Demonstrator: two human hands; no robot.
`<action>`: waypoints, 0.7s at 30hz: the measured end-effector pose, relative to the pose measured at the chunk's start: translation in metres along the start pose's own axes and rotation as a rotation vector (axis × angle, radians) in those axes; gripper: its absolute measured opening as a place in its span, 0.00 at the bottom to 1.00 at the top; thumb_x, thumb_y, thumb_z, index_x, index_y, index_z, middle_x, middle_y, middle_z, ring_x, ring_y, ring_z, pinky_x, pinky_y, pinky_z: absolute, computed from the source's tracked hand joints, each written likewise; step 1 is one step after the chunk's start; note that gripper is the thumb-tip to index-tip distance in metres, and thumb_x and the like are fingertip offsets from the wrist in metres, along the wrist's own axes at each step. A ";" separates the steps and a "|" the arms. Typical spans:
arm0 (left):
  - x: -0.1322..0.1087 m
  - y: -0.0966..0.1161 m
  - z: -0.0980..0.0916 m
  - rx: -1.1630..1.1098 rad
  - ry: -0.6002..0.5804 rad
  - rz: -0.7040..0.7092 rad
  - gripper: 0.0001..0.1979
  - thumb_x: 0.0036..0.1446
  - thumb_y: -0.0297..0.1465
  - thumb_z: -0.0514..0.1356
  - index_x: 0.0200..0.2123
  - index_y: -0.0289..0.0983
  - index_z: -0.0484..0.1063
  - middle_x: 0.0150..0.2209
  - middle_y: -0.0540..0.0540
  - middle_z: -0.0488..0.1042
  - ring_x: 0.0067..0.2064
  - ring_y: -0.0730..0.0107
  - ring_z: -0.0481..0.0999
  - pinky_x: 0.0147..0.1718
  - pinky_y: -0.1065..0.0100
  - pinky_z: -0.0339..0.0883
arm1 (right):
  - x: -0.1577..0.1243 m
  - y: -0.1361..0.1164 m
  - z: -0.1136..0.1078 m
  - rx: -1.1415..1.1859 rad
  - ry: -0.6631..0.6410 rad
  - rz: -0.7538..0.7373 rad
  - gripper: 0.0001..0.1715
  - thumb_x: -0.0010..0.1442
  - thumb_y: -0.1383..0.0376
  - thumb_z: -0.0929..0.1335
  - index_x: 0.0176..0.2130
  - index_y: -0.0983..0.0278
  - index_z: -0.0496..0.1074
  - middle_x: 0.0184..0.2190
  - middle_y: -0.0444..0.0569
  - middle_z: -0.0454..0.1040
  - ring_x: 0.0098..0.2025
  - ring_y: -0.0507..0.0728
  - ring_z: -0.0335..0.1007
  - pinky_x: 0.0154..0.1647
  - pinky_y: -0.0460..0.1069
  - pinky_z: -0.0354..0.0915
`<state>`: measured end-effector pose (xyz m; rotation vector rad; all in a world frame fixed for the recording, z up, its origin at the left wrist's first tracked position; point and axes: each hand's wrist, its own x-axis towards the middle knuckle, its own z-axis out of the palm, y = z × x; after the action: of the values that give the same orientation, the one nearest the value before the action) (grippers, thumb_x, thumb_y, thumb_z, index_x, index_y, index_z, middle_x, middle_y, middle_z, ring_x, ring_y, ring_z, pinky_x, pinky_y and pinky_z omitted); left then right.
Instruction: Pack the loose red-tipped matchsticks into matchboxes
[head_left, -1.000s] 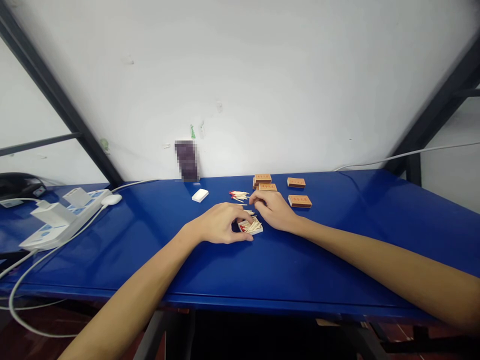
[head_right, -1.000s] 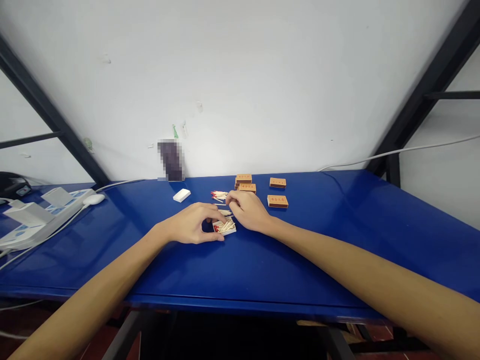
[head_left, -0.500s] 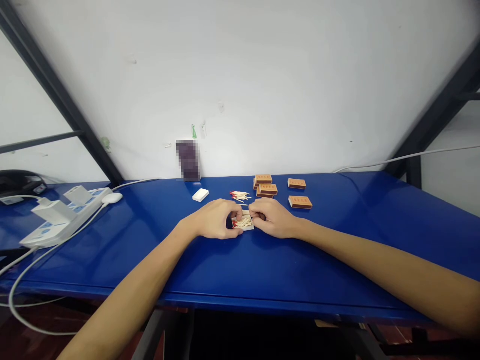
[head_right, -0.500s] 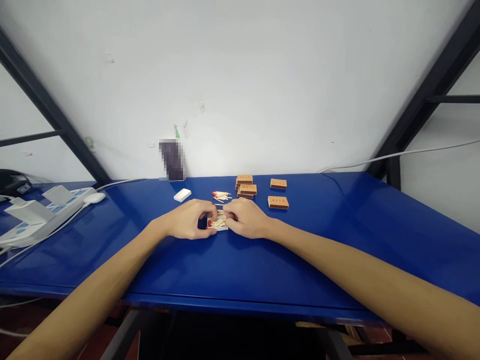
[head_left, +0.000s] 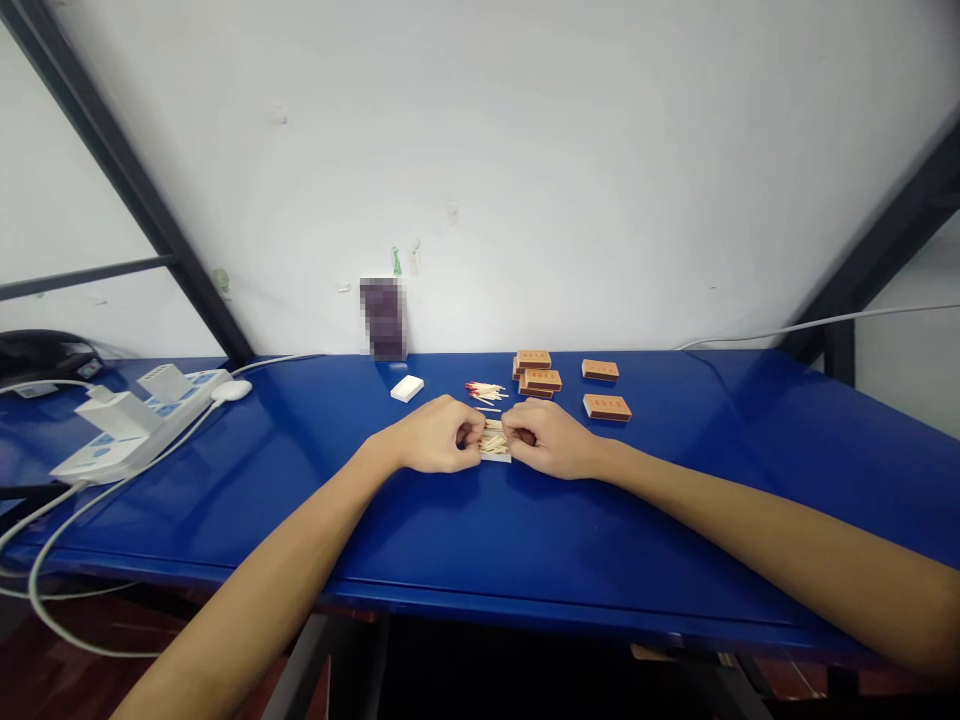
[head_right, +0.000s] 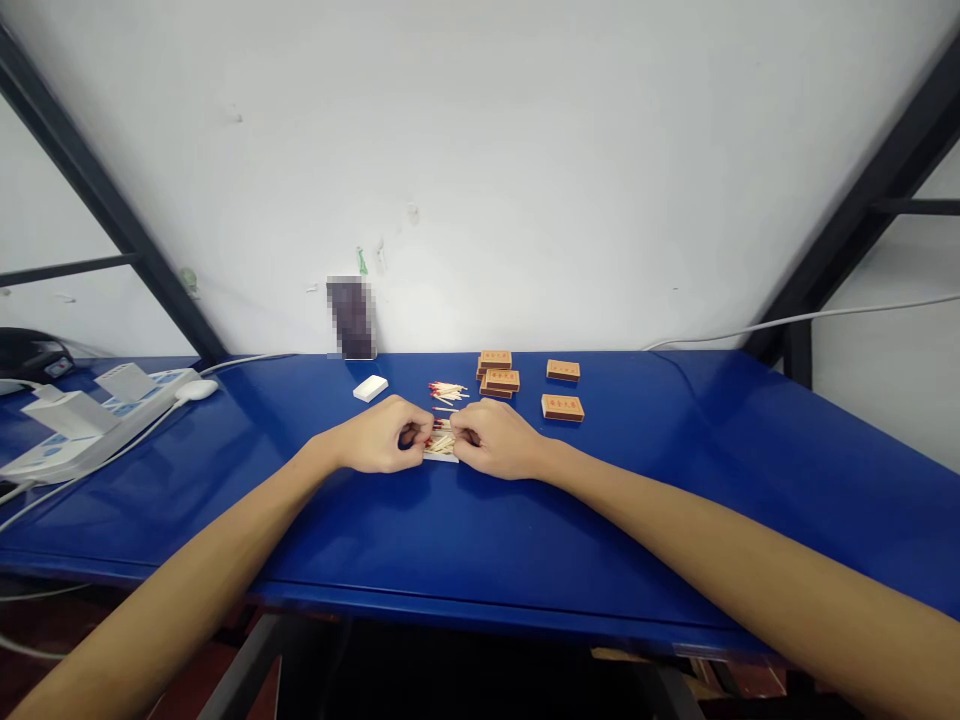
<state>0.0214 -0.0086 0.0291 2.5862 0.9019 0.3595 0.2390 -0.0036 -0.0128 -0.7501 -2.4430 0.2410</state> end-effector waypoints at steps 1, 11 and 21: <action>0.000 -0.001 0.000 -0.012 -0.013 -0.006 0.05 0.45 0.26 0.56 0.21 0.37 0.61 0.19 0.55 0.62 0.21 0.78 0.57 0.23 0.71 0.50 | 0.000 0.000 0.000 0.003 -0.007 -0.004 0.13 0.54 0.70 0.61 0.23 0.61 0.51 0.19 0.40 0.59 0.24 0.52 0.53 0.31 0.49 0.51; 0.000 -0.009 0.002 -0.150 -0.014 0.018 0.06 0.51 0.28 0.58 0.23 0.36 0.66 0.20 0.55 0.61 0.23 0.78 0.58 0.24 0.72 0.54 | 0.000 0.000 -0.003 0.036 -0.052 -0.006 0.11 0.56 0.70 0.61 0.24 0.60 0.54 0.21 0.41 0.61 0.25 0.53 0.54 0.33 0.49 0.53; 0.001 -0.008 0.002 -0.151 -0.005 0.001 0.07 0.55 0.32 0.61 0.30 0.34 0.74 0.22 0.54 0.64 0.23 0.78 0.59 0.24 0.72 0.53 | -0.001 -0.006 -0.009 0.071 -0.116 0.047 0.12 0.57 0.64 0.67 0.43 0.61 0.66 0.24 0.38 0.61 0.26 0.52 0.57 0.33 0.48 0.54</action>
<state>0.0184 -0.0026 0.0243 2.4488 0.8383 0.4050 0.2422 -0.0092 -0.0037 -0.7826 -2.5126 0.3976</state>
